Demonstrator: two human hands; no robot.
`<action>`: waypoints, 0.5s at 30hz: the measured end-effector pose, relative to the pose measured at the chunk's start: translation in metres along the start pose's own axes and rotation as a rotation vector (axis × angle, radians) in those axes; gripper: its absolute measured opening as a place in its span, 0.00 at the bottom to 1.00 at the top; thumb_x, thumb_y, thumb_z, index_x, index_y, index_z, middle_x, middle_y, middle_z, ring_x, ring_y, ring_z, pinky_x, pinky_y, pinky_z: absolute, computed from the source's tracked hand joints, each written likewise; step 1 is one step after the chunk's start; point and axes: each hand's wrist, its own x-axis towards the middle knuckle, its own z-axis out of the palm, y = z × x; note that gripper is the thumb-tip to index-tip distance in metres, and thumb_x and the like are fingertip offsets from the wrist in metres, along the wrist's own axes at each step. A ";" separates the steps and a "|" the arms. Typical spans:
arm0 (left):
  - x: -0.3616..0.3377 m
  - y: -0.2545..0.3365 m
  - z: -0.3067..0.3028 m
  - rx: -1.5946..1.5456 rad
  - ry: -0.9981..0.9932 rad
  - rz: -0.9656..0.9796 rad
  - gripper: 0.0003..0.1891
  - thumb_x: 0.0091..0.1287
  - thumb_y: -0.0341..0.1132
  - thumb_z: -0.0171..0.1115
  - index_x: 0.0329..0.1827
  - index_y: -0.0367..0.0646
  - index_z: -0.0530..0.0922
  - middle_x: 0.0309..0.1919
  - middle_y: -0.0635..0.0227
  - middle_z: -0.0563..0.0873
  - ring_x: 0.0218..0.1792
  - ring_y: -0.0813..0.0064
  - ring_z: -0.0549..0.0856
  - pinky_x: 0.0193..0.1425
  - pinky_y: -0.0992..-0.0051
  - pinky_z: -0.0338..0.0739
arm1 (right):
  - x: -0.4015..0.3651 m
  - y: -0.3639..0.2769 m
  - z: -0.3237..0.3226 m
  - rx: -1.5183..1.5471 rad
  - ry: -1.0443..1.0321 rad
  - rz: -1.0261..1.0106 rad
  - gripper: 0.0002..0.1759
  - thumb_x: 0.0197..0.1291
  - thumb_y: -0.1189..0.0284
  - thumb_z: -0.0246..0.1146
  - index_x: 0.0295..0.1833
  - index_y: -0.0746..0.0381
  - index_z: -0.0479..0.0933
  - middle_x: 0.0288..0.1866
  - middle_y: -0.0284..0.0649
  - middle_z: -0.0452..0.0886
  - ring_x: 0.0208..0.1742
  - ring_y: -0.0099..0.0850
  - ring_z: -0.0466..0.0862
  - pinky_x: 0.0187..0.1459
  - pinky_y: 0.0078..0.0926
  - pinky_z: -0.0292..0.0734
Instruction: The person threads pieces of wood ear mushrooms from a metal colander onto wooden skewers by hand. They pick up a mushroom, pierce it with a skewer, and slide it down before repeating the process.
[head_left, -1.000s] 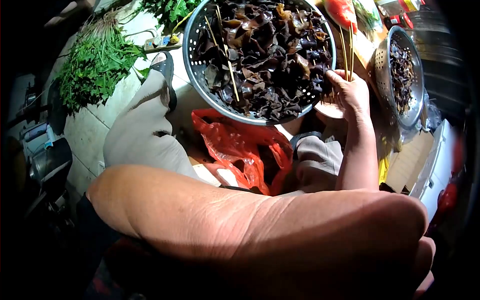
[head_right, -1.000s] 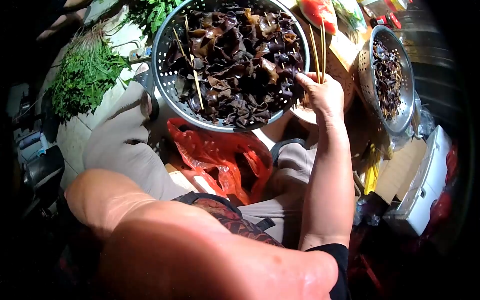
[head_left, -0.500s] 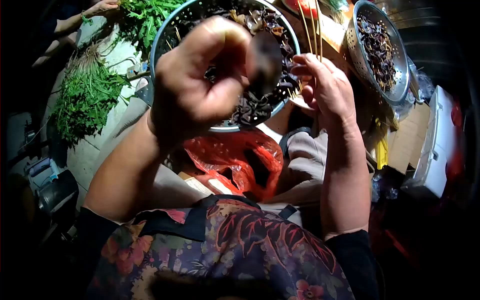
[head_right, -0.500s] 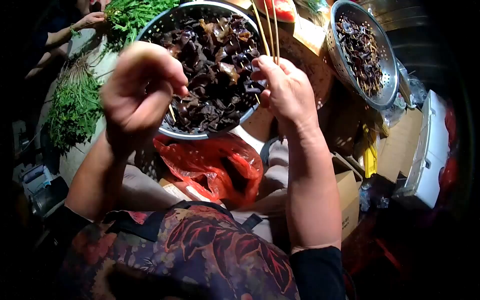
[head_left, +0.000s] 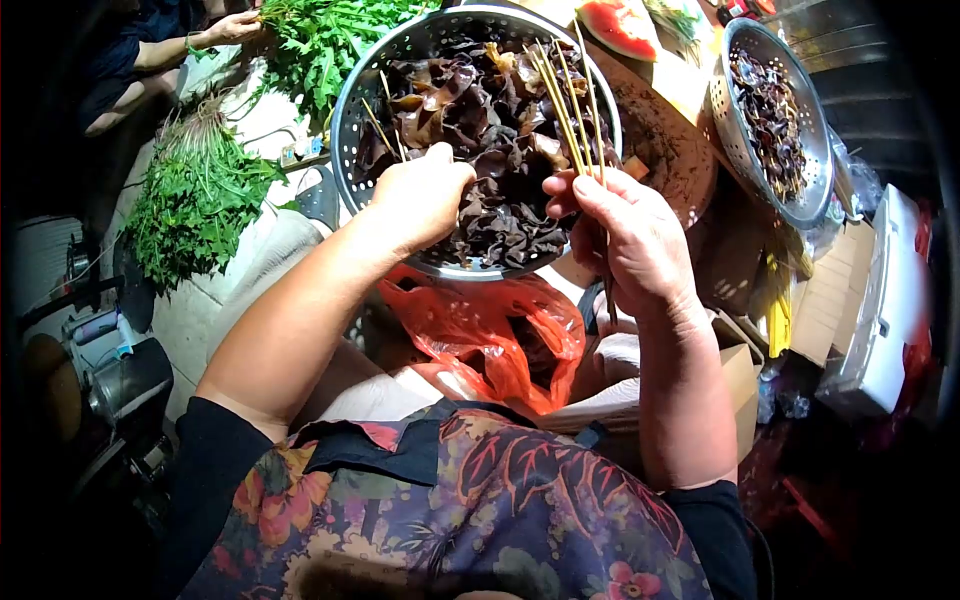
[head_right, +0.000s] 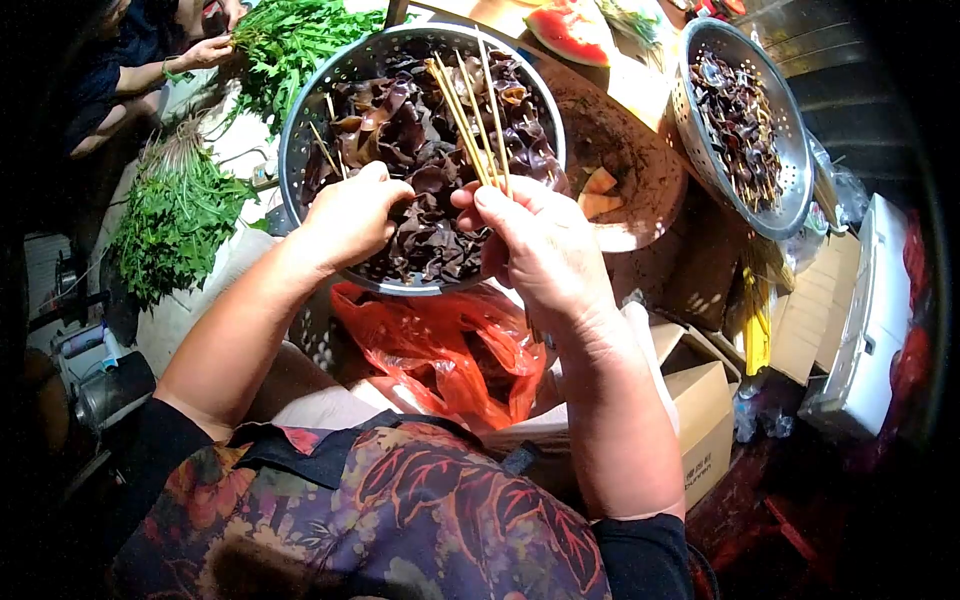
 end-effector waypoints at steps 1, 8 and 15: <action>0.002 0.000 0.003 0.043 -0.003 -0.013 0.12 0.57 0.33 0.57 0.45 0.49 0.79 0.38 0.63 0.77 0.39 0.61 0.81 0.44 0.65 0.77 | -0.001 -0.002 0.002 0.016 -0.003 0.016 0.14 0.63 0.65 0.55 0.44 0.65 0.77 0.30 0.33 0.79 0.17 0.15 0.68 0.19 0.11 0.57; 0.014 -0.015 -0.005 -0.115 0.123 -0.038 0.11 0.59 0.34 0.55 0.41 0.43 0.79 0.34 0.63 0.82 0.34 0.65 0.81 0.38 0.70 0.77 | -0.003 0.002 0.000 0.079 -0.070 0.039 0.13 0.62 0.65 0.57 0.43 0.63 0.78 0.29 0.30 0.77 0.20 0.14 0.69 0.23 0.11 0.63; 0.010 0.001 -0.056 -1.632 0.085 -0.427 0.10 0.63 0.29 0.56 0.46 0.38 0.76 0.29 0.70 0.81 0.27 0.79 0.81 0.31 0.80 0.78 | -0.008 0.002 0.011 0.044 -0.110 0.169 0.11 0.63 0.66 0.56 0.46 0.61 0.76 0.25 0.31 0.77 0.18 0.17 0.72 0.20 0.12 0.65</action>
